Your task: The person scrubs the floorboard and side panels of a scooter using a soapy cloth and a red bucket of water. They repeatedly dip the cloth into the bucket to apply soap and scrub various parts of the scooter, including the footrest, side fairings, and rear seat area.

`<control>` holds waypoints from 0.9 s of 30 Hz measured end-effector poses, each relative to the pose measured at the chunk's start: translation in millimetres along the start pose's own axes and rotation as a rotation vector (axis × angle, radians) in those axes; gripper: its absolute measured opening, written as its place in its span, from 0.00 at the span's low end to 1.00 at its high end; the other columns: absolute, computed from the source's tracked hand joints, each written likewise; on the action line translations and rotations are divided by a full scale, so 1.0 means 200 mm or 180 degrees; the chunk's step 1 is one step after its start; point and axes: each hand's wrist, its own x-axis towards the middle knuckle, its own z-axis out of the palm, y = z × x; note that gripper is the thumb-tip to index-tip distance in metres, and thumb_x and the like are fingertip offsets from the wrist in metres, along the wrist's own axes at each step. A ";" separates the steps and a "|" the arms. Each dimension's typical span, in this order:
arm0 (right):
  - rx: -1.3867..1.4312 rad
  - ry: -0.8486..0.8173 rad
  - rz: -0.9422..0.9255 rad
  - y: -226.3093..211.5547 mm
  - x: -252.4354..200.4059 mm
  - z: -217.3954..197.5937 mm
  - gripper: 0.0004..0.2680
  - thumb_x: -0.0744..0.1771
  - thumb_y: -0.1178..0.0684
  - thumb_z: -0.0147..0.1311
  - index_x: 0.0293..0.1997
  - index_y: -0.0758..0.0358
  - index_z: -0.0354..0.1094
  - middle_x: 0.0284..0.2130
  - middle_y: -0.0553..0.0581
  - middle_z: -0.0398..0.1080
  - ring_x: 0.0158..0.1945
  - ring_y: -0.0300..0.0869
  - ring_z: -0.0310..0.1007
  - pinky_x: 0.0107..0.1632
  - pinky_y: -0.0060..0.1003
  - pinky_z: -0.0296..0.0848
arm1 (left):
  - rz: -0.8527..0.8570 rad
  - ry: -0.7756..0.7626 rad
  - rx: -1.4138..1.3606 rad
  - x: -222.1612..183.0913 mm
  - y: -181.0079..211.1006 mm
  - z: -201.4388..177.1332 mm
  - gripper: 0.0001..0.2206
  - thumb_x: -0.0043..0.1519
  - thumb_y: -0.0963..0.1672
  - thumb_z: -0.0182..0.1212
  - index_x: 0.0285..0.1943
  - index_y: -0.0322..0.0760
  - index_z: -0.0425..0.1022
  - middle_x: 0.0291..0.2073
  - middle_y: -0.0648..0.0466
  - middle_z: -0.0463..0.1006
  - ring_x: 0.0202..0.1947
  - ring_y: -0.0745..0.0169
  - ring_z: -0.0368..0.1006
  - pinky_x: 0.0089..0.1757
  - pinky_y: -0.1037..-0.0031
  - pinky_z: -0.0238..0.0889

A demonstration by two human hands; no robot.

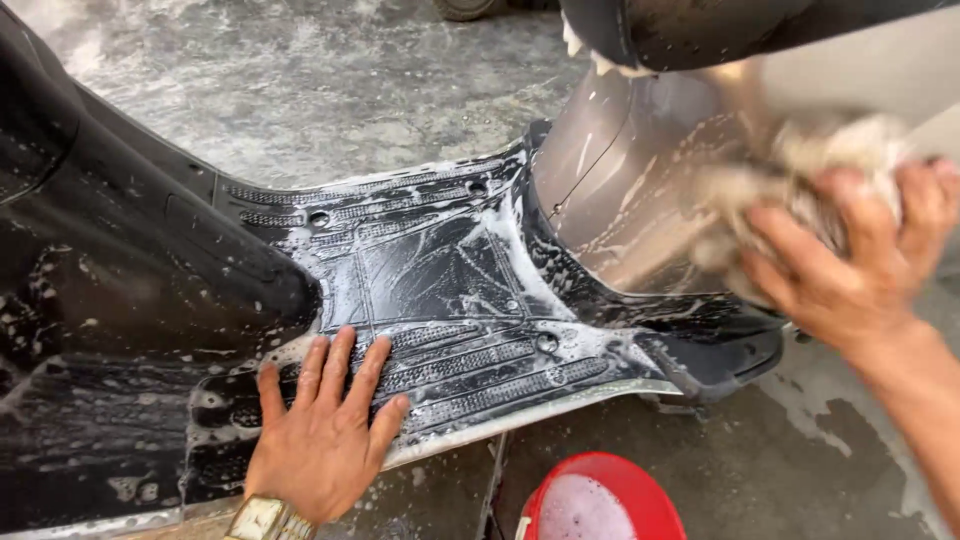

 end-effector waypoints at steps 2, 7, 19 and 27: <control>-0.0047 -0.0171 -0.0171 -0.14 0.20 0.12 0.05 0.66 0.50 0.57 0.40 0.56 0.74 0.45 0.63 0.70 0.51 0.64 0.62 0.57 0.64 0.52 | 0.0003 0.0030 -0.0048 0.00 -0.01 0.02 0.31 0.54 0.61 0.16 0.67 0.62 0.24 0.66 0.58 0.25 0.65 0.56 0.21 0.54 0.42 0.18; 0.0098 -0.2820 0.0251 -0.34 0.64 0.51 0.14 0.63 0.45 0.33 0.43 0.55 0.66 0.58 0.62 0.54 0.62 0.58 0.45 0.64 0.50 0.31 | -0.0207 -0.0248 -0.0181 -0.04 0.01 -0.12 0.32 0.52 0.62 0.18 0.67 0.66 0.23 0.66 0.64 0.23 0.66 0.59 0.21 0.57 0.45 0.23; -0.1095 -0.0585 -0.0398 -0.24 0.51 0.19 0.08 0.64 0.45 0.52 0.47 0.40 0.70 0.45 0.44 0.71 0.48 0.46 0.66 0.60 0.50 0.50 | -0.0118 -0.0412 -0.0093 -0.02 0.03 -0.10 0.31 0.54 0.61 0.17 0.67 0.62 0.21 0.66 0.60 0.21 0.66 0.57 0.19 0.57 0.44 0.19; -0.1094 -0.0134 -0.0706 -0.18 0.53 0.05 0.05 0.65 0.47 0.59 0.41 0.44 0.71 0.43 0.44 0.72 0.46 0.43 0.67 0.51 0.38 0.55 | -0.0049 -0.0634 -0.0305 -0.11 0.03 -0.20 0.31 0.54 0.60 0.14 0.67 0.59 0.20 0.67 0.59 0.20 0.67 0.57 0.16 0.59 0.46 0.13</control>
